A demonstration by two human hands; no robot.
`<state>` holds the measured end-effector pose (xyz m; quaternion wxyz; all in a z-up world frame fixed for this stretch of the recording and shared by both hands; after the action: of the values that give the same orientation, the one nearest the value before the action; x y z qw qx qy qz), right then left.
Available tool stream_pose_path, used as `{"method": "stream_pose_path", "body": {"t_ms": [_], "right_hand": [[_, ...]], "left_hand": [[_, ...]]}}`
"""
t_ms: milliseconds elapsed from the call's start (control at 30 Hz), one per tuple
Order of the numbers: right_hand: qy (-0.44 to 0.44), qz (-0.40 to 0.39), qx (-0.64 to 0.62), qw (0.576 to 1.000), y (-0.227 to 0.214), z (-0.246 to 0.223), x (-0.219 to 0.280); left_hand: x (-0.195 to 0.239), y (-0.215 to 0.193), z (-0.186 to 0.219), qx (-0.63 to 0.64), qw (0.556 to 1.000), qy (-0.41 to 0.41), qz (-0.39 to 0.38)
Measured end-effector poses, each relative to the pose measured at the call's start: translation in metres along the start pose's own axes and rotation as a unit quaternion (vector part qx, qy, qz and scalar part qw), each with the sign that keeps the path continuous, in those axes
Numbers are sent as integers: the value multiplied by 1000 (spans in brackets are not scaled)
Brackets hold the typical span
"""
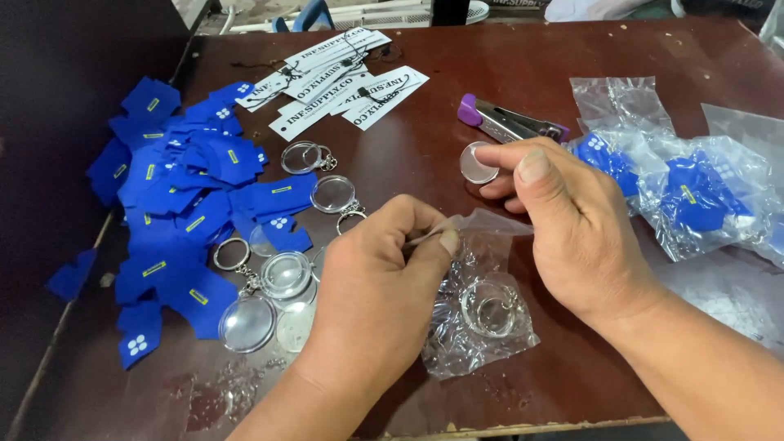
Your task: Packaging blue plastic keychain components into small plastic bags containing metal rings
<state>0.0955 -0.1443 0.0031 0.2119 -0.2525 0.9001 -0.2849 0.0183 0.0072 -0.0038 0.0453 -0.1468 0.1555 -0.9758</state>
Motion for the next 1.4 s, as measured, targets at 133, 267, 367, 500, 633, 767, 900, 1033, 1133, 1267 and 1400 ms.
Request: {"method": "stream_pose_path", "body": {"t_ms": [133,267,367,500,633,767,900,1033,1133,1267,1400], "right_hand": [[14,8,-20,1000,-1,2,-1],[13,1,-21,1000,-2,3,-1],[-7,-1,-12,1000,-2,3,-3],[-1,-3,-3,1000,-2,3,-3],[18,-4,-32,999,-2,5,-3],[49,3,-31,998,-3,2,-2],[53,37,-103,993,-2,9,1],[-21,-2,-118,993,-3,4,5],[-106,-71,-23,992,-2,-7,4],[-118,-90,-28,989,-1,-7,7],[-149,-63,66,985,0,-7,5]], "left_hand": [[0,0,3,-8,1000,-28,-5],[-3,1,-3,-45,999,6,8],[-8,1,-6,-77,996,32,12],[-10,3,-10,-77,997,26,9],[-8,1,-6,-66,997,34,4],[-5,-1,-3,-45,999,4,-8],[-2,-5,5,-1,998,-57,-10],[-1,-7,9,63,996,-55,1],[0,-8,11,74,995,-69,12],[-1,-9,10,135,989,-46,28],[-6,-6,3,125,992,-5,29]]}}
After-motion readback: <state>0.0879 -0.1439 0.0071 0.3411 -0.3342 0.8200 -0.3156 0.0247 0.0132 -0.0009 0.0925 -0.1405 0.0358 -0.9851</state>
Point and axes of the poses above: each hand's wrist, its own x-axis away from the middle knuckle, its own y-axis out of the palm, z = x × y, the point moved 2 cm from there along -x, towards the middle knuckle, and after that the axes turned 14 degrees about -z, right-handed, at the moved point
